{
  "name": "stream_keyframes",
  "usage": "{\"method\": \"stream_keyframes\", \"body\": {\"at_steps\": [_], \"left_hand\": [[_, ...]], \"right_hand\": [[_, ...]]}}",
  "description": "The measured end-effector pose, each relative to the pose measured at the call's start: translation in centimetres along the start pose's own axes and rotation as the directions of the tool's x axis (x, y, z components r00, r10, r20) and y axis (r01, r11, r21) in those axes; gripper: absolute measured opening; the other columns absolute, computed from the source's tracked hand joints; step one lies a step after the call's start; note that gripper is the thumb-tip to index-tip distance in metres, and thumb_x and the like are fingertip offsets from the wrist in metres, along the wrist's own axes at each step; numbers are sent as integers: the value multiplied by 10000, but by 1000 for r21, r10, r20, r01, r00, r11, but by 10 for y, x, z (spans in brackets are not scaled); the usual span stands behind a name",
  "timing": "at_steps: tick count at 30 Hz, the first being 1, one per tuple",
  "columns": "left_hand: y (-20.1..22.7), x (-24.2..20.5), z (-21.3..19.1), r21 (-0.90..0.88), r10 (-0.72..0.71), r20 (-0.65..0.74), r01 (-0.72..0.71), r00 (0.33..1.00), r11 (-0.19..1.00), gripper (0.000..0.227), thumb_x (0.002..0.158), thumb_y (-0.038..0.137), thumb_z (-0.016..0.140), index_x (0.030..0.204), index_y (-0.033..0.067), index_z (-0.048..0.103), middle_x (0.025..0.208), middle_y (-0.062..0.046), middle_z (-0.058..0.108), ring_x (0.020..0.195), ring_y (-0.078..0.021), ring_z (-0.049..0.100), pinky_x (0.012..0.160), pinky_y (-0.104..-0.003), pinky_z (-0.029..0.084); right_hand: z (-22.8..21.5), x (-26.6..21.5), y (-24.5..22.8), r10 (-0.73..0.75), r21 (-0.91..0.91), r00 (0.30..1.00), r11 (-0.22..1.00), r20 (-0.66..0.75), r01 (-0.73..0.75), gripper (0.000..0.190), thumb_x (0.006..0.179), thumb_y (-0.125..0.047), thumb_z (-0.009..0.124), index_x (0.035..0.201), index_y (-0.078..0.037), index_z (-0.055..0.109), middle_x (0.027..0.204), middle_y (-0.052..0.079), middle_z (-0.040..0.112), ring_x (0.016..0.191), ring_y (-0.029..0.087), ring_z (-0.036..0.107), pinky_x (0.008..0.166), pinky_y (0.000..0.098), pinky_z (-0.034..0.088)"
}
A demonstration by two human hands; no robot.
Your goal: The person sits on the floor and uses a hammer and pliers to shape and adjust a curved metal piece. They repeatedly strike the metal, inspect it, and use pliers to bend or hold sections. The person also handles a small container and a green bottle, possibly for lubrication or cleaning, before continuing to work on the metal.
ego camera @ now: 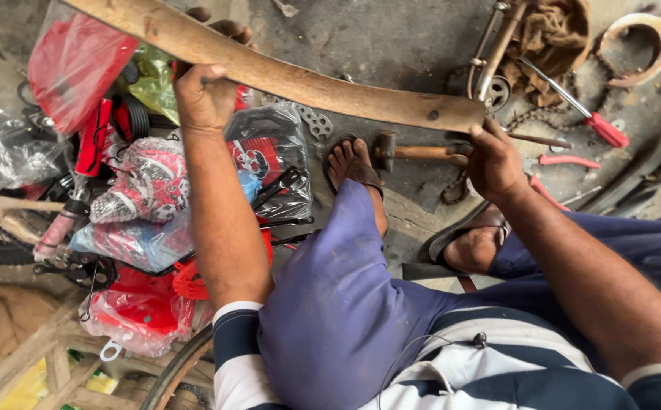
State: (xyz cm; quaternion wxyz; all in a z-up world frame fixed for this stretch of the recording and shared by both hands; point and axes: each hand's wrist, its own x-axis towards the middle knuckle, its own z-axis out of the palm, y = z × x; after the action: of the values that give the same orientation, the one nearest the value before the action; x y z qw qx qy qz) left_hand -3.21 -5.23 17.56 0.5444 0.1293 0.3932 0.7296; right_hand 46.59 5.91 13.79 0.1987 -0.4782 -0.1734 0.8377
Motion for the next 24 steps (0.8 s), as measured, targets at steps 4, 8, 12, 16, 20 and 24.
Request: {"method": "stream_keyframes", "body": {"at_steps": [4, 8, 12, 16, 20, 24], "left_hand": [[-39, 22, -22, 56, -78, -208, 92, 975, 994, 704, 923, 101, 742, 1508, -162, 452, 1380, -261, 638, 1264, -364, 639, 1152, -478, 519], [-116, 40, -27, 466, 196, -267, -51, 944, 883, 963, 922, 110, 783, 1597, 52, 98, 1539, -185, 421, 1391, -295, 492, 1168, -417, 451], [-145, 38, -54, 803, 336, -301, 47, 892, 594, 909, 975, 63, 765, 1610, -10, 118, 1584, -236, 424, 1452, -335, 488, 1201, -388, 408], [-147, 42, -62, 883, 467, -282, 37, 838, 467, 819, 978, 17, 683, 1607, -11, 160, 1527, -259, 508, 1404, -348, 557, 1196, -393, 424], [-154, 50, -52, 870, 519, -360, 79, 775, 486, 767, 970, 39, 576, 1588, -61, 133, 1400, -311, 574, 1269, -371, 644, 1121, -410, 494], [-161, 54, -36, 939, 628, -299, 104, 719, 328, 679, 990, 85, 562, 1531, -134, 216, 1336, -359, 605, 1215, -448, 654, 1064, -452, 515]], "right_hand": [[-12, 15, 18, 140, -279, 980, 944, -142, -176, 223, 1050, -106, 646, 1188, 32, 537, 1094, 149, 668, 896, 185, 669, 760, 275, 548], [-15, 48, 51, 120, -365, 952, 904, -283, -222, 267, 1011, -152, 657, 1187, 35, 584, 1016, 141, 659, 824, 195, 644, 700, 299, 573], [-17, 58, 52, 88, -657, 961, 714, -261, -244, 387, 1029, -293, 671, 1178, 63, 647, 1024, 180, 689, 841, 237, 639, 719, 366, 544], [-8, 50, 26, -125, -994, 992, -108, -4, -18, 644, 1032, -532, 697, 1230, 74, 607, 1036, 304, 667, 955, 426, 656, 790, 530, 538], [-6, 33, 25, -112, -897, 980, -431, 164, 101, 502, 888, -490, 691, 1153, -64, 664, 1120, 195, 651, 1018, 397, 650, 804, 524, 536], [-19, 5, 50, 30, -698, 936, -657, 352, 283, 255, 899, -323, 669, 1096, -161, 676, 1080, 106, 629, 1024, 311, 630, 838, 455, 532]]}}
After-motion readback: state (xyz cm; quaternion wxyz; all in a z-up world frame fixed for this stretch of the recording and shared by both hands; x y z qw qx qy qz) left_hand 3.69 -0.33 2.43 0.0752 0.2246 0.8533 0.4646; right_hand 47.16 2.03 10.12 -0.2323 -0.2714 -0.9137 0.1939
